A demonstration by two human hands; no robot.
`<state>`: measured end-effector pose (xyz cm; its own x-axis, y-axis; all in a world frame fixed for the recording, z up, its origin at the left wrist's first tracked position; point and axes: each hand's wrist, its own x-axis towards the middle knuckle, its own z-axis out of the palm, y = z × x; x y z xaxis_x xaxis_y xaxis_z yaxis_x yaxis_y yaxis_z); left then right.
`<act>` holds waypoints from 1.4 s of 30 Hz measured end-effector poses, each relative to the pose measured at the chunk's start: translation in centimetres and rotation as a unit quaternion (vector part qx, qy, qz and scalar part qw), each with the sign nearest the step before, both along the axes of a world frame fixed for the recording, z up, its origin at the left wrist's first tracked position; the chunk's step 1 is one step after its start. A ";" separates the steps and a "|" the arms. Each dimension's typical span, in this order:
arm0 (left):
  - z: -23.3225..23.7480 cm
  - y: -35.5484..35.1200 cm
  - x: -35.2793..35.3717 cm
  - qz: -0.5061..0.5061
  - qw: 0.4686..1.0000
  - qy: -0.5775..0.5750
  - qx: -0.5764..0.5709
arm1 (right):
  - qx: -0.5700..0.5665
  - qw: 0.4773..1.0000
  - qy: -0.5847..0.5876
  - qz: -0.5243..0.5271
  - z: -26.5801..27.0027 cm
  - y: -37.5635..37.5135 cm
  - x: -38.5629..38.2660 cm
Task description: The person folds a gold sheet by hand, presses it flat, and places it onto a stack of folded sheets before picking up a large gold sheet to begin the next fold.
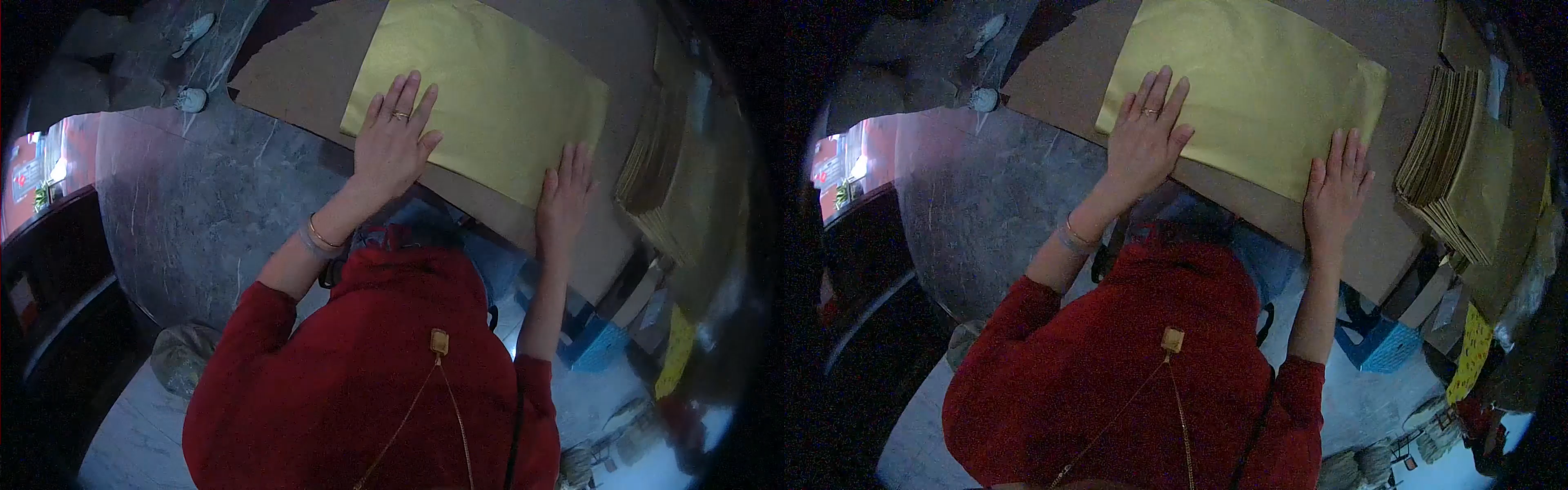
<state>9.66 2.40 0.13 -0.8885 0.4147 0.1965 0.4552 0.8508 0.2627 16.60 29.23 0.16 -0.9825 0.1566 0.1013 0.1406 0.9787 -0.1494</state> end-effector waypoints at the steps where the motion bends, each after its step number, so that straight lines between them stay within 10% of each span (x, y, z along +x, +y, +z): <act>1: 0.2 -0.7 -0.1 0.009 1.000 -0.004 0.003 | -0.008 1.000 0.010 0.002 0.0 -0.1 -0.1; 17: 0.5 -3.6 -0.1 0.183 0.980 0.046 -0.056 | 0.017 1.000 -0.014 -0.016 0.3 -0.3 0.1; 23: 2.1 -0.3 1.8 -0.043 0.997 0.006 0.057 | 0.018 1.000 -0.005 -0.010 0.4 -0.5 0.0; 42: 1.4 0.1 1.8 -0.033 0.999 -0.037 -0.020 | -0.001 0.999 0.012 -0.031 0.2 4.9 -6.4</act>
